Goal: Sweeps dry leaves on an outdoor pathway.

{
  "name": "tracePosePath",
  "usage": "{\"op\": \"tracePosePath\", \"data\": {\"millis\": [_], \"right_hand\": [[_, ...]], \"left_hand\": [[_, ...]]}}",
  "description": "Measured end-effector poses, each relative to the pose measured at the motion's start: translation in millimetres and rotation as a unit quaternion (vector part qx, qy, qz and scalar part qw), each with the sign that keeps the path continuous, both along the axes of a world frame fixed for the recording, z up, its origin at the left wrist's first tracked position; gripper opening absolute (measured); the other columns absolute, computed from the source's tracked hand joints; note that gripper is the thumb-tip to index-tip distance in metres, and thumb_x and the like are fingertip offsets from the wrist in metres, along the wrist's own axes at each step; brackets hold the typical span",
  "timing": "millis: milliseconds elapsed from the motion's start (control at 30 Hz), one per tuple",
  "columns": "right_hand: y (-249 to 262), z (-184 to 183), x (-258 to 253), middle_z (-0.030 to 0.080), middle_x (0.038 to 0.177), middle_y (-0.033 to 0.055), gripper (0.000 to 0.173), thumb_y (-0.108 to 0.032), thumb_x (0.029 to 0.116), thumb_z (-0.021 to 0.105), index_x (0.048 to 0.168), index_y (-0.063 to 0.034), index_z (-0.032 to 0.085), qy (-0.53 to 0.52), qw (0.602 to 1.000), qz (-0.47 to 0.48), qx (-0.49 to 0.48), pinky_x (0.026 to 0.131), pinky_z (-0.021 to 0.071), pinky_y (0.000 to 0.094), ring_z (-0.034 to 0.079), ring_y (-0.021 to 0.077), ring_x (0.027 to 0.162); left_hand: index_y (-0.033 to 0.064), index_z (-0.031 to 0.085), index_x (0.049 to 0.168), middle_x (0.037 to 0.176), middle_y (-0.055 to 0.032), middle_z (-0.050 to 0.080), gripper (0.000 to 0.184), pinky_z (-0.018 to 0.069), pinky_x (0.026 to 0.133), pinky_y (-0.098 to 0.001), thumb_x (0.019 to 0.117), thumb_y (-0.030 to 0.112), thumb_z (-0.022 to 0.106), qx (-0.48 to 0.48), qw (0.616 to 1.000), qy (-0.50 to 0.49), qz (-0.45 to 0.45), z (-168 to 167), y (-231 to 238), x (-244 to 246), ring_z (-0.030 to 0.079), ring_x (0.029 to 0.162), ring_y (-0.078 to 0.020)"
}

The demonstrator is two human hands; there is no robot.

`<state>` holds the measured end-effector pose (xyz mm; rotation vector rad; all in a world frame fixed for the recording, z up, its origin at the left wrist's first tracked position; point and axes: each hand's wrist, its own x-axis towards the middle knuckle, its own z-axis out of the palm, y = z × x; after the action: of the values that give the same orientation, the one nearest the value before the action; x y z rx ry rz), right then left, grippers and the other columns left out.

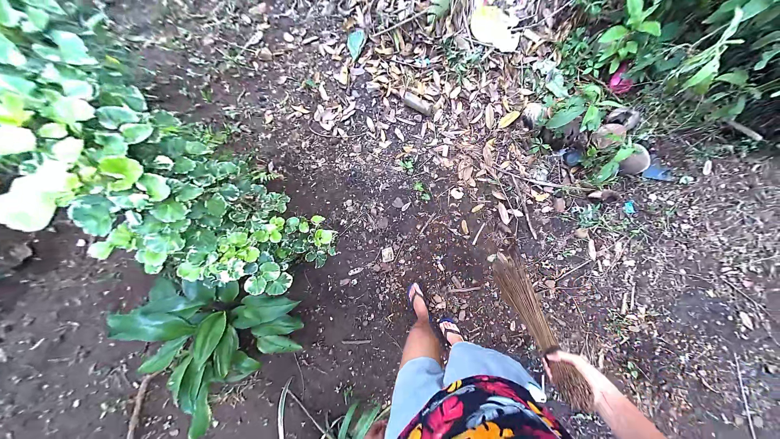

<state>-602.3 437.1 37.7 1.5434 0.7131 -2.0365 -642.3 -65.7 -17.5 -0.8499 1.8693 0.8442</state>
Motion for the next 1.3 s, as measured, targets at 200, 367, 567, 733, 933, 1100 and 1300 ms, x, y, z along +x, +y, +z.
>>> {"op": "tracePosePath", "data": {"millis": [200, 367, 567, 733, 933, 1100, 1300], "right_hand": [[-50, -46, 3, 0.061, 0.073, 0.0055, 0.016, -0.025, 0.0996, 0.050, 0.096, -0.0106, 0.055, -0.178, 0.955, -0.238, 0.016, 0.051, 0.0522, 0.0339, 0.060, 0.0158, 0.059], [-65, -102, -149, 0.058, 0.089, 0.0086, 0.023, -0.030, 0.1015, 0.051, 0.111, -0.0091, 0.052, -0.161, 0.910, -0.378, 0.045, 0.062, 0.0520, 0.0395, 0.059, 0.0193, 0.074], [-40, -54, -462, 0.061, 0.089, 0.0096, 0.020, -0.018, 0.1000, 0.054, 0.116, -0.0063, 0.054, 0.044, 0.966, -0.256, -0.008, 0.064, 0.0559, 0.0366, 0.062, 0.0181, 0.073], [-16, -62, -610, 0.065, 0.082, 0.0111, 0.019, -0.018, 0.1013, 0.054, 0.113, -0.0030, 0.056, 0.159, 0.964, -0.210, -0.034, 0.059, 0.0588, 0.0338, 0.066, 0.0186, 0.066], [-10, -37, -543, 0.064, 0.085, 0.0080, 0.019, -0.009, 0.1028, 0.047, 0.118, -0.0002, 0.054, 0.188, 0.957, -0.222, -0.004, 0.064, 0.0587, 0.0269, 0.065, 0.0130, 0.069], [-15, 18, -442, 0.066, 0.079, 0.0080, 0.019, -0.008, 0.1024, 0.039, 0.108, -0.0011, 0.056, 0.099, 0.971, -0.215, 0.021, 0.062, 0.0587, 0.0256, 0.067, 0.0130, 0.067], [-18, -10, -494, 0.058, 0.077, 0.0087, 0.009, -0.015, 0.0983, 0.051, 0.103, -0.0074, 0.052, -0.117, 0.915, -0.380, 0.064, 0.053, 0.0522, 0.0359, 0.059, 0.0180, 0.062]], "left_hand": [[-0.0055, 0.060, 0.132, 0.121, -0.0283, 0.067, 0.035, 0.0472, 0.104, -0.0549, 0.1046, 0.016, 0.057, -0.026, 0.992, -0.016, -0.124, -20, -6, -89, 0.064, 0.116, -0.0390], [-0.0021, 0.064, 0.129, 0.120, -0.0266, 0.068, 0.034, 0.0476, 0.104, -0.0562, 0.1034, 0.020, 0.060, -0.020, 0.971, -0.043, -0.233, -34, 10, -221, 0.065, 0.116, -0.0388], [-0.0088, 0.051, 0.138, 0.116, -0.0287, 0.066, 0.036, 0.0555, 0.088, -0.0477, 0.1064, 0.009, 0.050, 0.051, 0.977, 0.014, -0.204, -9, 74, -416, 0.068, 0.097, -0.0327], [-0.0040, 0.050, 0.140, 0.111, -0.0214, 0.067, 0.035, 0.0572, 0.079, -0.0393, 0.1077, 0.008, 0.045, 0.092, 0.977, 0.097, -0.168, 29, 141, -543, 0.068, 0.087, -0.0233], [-0.0049, 0.051, 0.138, 0.111, -0.0219, 0.067, 0.034, 0.0554, 0.077, -0.0373, 0.1068, 0.005, 0.047, 0.094, 0.983, 0.052, -0.147, 21, 143, -582, 0.066, 0.085, -0.0220], [-0.0082, 0.051, 0.136, 0.112, -0.0259, 0.066, 0.034, 0.0548, 0.079, -0.0419, 0.1083, 0.011, 0.048, 0.055, 0.989, -0.043, -0.129, -5, 97, -554, 0.066, 0.088, -0.0262], [-0.0111, 0.052, 0.134, 0.110, -0.0267, 0.066, 0.035, 0.0550, 0.082, -0.0427, 0.1098, 0.014, 0.047, 0.011, 0.991, -0.083, -0.103, -6, 50, -522, 0.066, 0.088, -0.0268]]}}
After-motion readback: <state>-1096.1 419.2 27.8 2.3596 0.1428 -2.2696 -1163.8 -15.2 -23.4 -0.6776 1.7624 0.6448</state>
